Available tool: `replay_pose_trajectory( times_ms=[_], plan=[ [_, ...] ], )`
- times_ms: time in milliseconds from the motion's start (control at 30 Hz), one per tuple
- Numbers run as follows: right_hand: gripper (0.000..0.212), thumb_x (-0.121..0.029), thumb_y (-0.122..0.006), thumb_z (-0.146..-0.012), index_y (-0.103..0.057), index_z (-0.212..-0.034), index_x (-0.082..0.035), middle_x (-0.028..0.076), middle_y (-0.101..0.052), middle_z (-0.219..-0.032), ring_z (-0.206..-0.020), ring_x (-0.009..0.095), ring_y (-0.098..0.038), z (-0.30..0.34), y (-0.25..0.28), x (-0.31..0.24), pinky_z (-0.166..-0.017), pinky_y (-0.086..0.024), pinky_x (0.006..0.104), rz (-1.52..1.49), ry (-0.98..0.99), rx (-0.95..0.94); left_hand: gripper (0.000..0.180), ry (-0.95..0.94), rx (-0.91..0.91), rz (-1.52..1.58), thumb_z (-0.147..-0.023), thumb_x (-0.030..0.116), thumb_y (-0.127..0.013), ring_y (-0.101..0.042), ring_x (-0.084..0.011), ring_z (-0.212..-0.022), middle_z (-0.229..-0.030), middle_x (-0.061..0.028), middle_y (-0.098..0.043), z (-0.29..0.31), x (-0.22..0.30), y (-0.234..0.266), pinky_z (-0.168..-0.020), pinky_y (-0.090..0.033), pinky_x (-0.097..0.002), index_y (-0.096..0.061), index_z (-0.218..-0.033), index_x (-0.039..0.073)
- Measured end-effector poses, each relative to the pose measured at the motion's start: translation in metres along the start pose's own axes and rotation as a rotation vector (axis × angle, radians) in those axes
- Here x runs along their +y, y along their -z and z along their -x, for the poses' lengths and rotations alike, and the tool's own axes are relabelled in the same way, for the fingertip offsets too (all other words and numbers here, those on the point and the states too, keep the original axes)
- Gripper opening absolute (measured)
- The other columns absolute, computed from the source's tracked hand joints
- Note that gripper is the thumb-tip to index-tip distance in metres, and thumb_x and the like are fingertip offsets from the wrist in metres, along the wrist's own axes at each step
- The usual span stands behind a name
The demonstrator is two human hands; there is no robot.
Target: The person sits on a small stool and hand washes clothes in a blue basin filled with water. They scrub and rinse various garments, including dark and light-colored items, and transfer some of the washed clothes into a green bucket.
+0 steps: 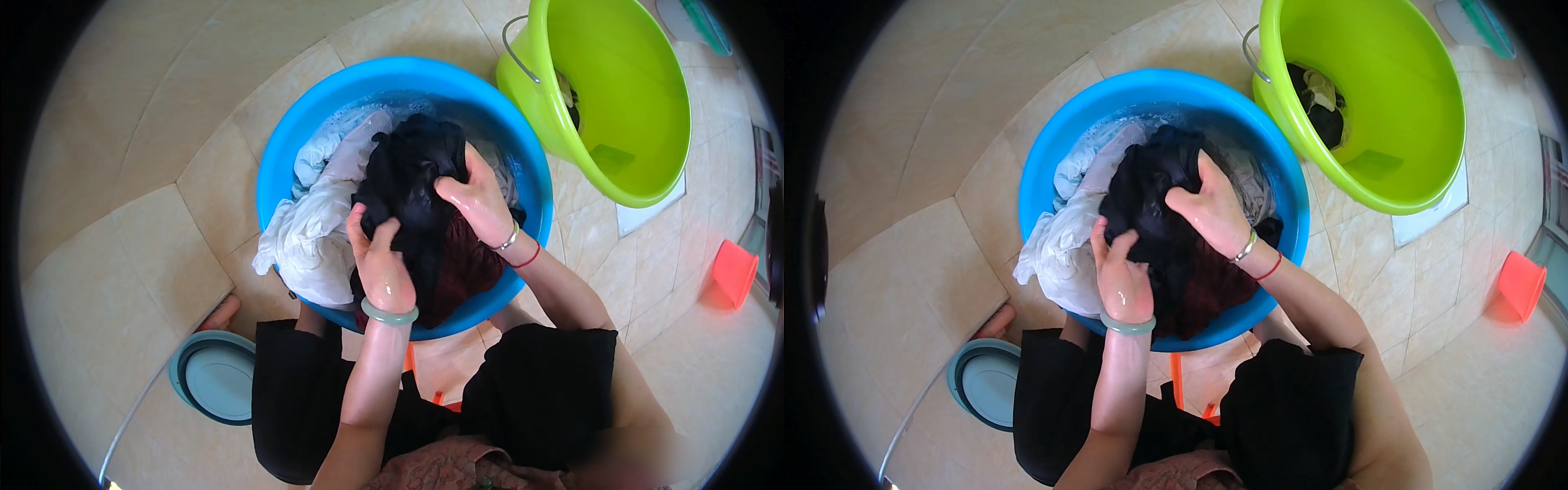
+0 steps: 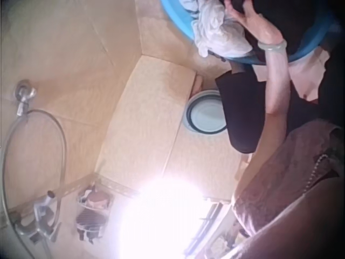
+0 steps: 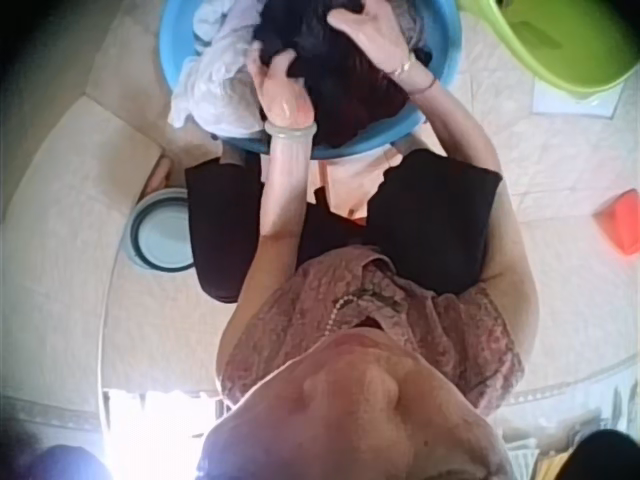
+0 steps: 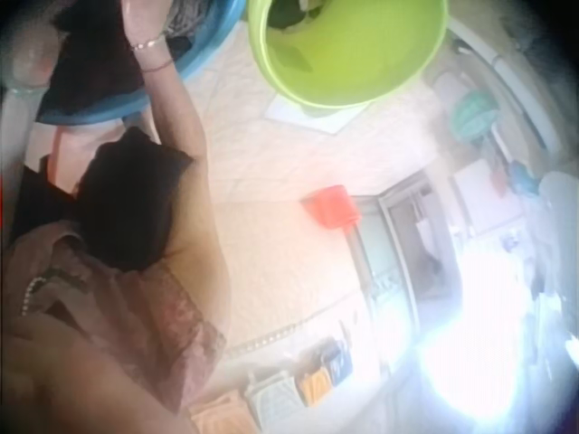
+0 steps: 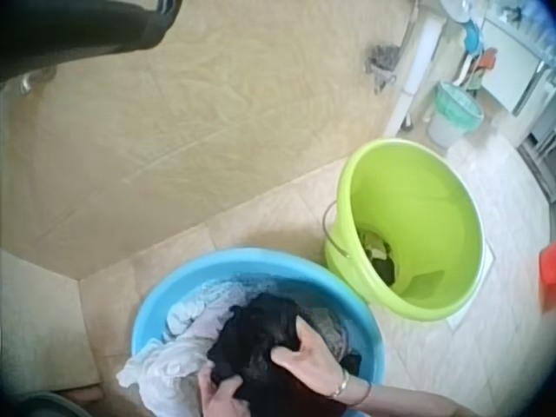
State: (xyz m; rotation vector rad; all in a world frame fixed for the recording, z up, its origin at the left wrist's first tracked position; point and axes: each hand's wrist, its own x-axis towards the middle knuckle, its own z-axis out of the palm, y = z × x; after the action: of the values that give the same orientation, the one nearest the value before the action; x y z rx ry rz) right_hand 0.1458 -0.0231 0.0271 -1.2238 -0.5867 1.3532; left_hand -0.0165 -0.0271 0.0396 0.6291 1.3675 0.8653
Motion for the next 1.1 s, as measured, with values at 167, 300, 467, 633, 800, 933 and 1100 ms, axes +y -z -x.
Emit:
replay_pose_trajectory(
  times_ms=[167,300,467,633,800,933,1100],
  plan=[
    [0.026,-0.010,-0.067,-0.078,-0.051,-0.094,0.002,0.017,-0.058,-0.078,-0.069,0.028,-0.061,0.014,0.001,-0.022,-0.065,-0.049,0.0362,0.359,0.205,-0.208,0.068,-0.232,0.070,-0.301,-0.077,-0.011,-0.057,-0.042,-0.0230,-0.129,-0.144,-0.0078,-0.040,-0.011,0.015,-0.001,-0.106,-0.034,-0.0345,-0.043,-0.139,0.011],
    [0.022,-0.011,-0.068,-0.075,-0.051,-0.085,0.000,0.019,-0.053,-0.075,-0.073,0.041,-0.055,0.021,-0.004,-0.064,-0.061,-0.046,0.0396,0.403,0.349,-0.583,0.072,-0.732,-0.294,-0.672,-0.075,-0.006,-0.062,-0.030,-0.0311,-0.142,-0.152,-0.0097,-0.036,-0.042,0.054,-0.009,-0.115,-0.023,-0.0464,-0.043,-0.142,0.014],
    [0.018,-0.008,-0.069,-0.072,-0.055,-0.084,-0.004,0.013,-0.055,-0.074,-0.070,0.036,-0.056,0.021,0.000,-0.116,-0.062,-0.048,0.0378,0.355,0.434,-0.786,0.057,-0.606,-0.882,-0.851,-0.079,0.006,-0.068,-0.034,-0.0304,-0.142,-0.142,-0.0142,-0.051,-0.084,0.070,-0.001,-0.118,-0.017,-0.0436,-0.054,-0.134,0.013],
    [0.027,-0.013,-0.068,-0.079,-0.060,-0.101,0.000,0.015,-0.065,-0.086,-0.081,0.030,-0.066,-0.016,0.033,-0.070,-0.073,-0.051,0.0379,0.580,0.194,-0.297,0.039,0.099,-0.289,0.502,-0.090,0.013,-0.061,-0.051,-0.0257,-0.126,-0.133,-0.0124,-0.056,-0.100,0.017,0.035,-0.109,-0.038,-0.0385,-0.053,-0.127,0.004],
    [0.053,-0.007,-0.072,-0.075,-0.055,-0.126,-0.009,0.017,-0.057,-0.117,-0.106,0.036,-0.056,-0.052,0.051,0.032,-0.093,-0.047,0.0397,0.826,0.360,0.014,0.068,-0.015,-0.154,0.290,-0.089,0.011,-0.067,-0.045,-0.0284,-0.128,-0.143,-0.0134,-0.044,-0.103,-0.001,-0.001,-0.110,-0.035,-0.0382,-0.032,-0.147,0.008],
    [0.057,-0.003,-0.068,-0.076,-0.056,-0.129,-0.016,0.017,-0.054,-0.122,-0.106,0.037,-0.056,-0.064,0.043,0.073,-0.091,-0.048,0.0429,1.203,0.474,0.082,0.081,-0.213,-0.307,-0.234,-0.084,-0.002,-0.068,-0.042,-0.0257,-0.132,-0.147,-0.0148,-0.039,-0.113,-0.028,-0.015,-0.110,-0.034,-0.0353,-0.025,-0.152,0.009],
    [0.056,0.005,-0.059,-0.077,-0.055,-0.130,-0.014,0.020,-0.054,-0.125,-0.107,0.041,-0.057,-0.087,0.049,0.116,-0.091,-0.049,0.0472,1.304,0.341,0.084,0.070,0.001,-0.241,-0.091,-0.085,-0.007,-0.059,-0.046,-0.0240,-0.129,-0.142,-0.0123,-0.046,-0.143,-0.047,-0.012,-0.107,-0.039,-0.0351,-0.035,-0.148,0.007]
  ],
)
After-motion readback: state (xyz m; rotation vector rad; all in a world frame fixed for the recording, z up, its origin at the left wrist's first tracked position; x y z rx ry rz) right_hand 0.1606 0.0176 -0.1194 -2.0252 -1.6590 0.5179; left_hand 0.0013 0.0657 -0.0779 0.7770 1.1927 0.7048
